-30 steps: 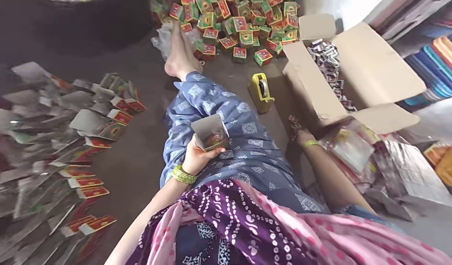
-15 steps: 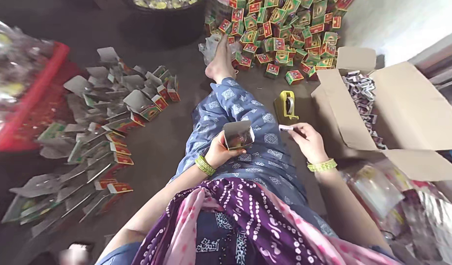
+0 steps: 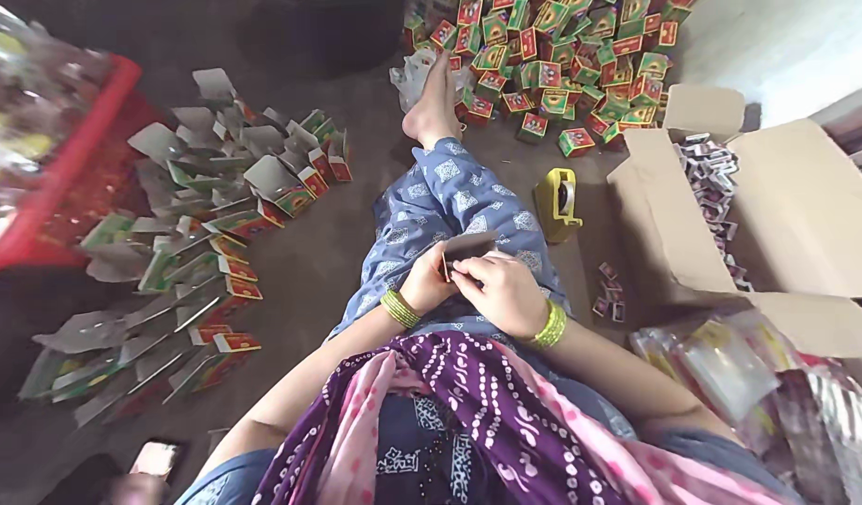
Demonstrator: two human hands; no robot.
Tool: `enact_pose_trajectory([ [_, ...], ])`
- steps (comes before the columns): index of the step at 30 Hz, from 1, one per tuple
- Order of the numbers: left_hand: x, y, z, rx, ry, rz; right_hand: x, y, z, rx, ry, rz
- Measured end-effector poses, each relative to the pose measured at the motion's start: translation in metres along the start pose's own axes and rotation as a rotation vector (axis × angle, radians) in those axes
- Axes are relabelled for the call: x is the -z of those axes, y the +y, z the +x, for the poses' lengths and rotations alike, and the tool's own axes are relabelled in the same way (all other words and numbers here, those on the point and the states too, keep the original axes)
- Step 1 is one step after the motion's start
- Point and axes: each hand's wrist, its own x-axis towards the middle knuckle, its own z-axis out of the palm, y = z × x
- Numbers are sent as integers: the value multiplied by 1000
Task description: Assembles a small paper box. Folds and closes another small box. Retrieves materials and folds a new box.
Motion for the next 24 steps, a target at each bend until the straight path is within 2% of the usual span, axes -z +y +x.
enact_pose_trajectory([
  [4, -2, 1, 1, 33, -14, 60, -5, 0, -4, 101, -131, -129],
  [7, -1, -1, 1, 51, -55, 54, -3, -2, -1, 84, -404, -178],
  [9, -1, 2, 0, 55, -100, 156, 0, -3, 2, 43, -527, -162],
  [11, 1, 6, 0, 23, -92, 177, 1, -1, -1, 67, -397, -146],
  [14, 0, 6, -3, -88, -16, -5, 3, 8, -9, 79, 72, -39],
  [16, -1, 4, -4, -153, 30, -127, 8, 19, -11, 0, 249, 3],
  [18, -4, 2, -4, -206, 69, -200, 9, 34, -14, -109, 279, 80],
  [20, -5, 1, -4, -249, 83, -235, 5, 47, -19, -190, 207, 255],
  [24, -6, 2, -7, -293, 74, -239, -7, 57, -28, -173, 64, 628],
])
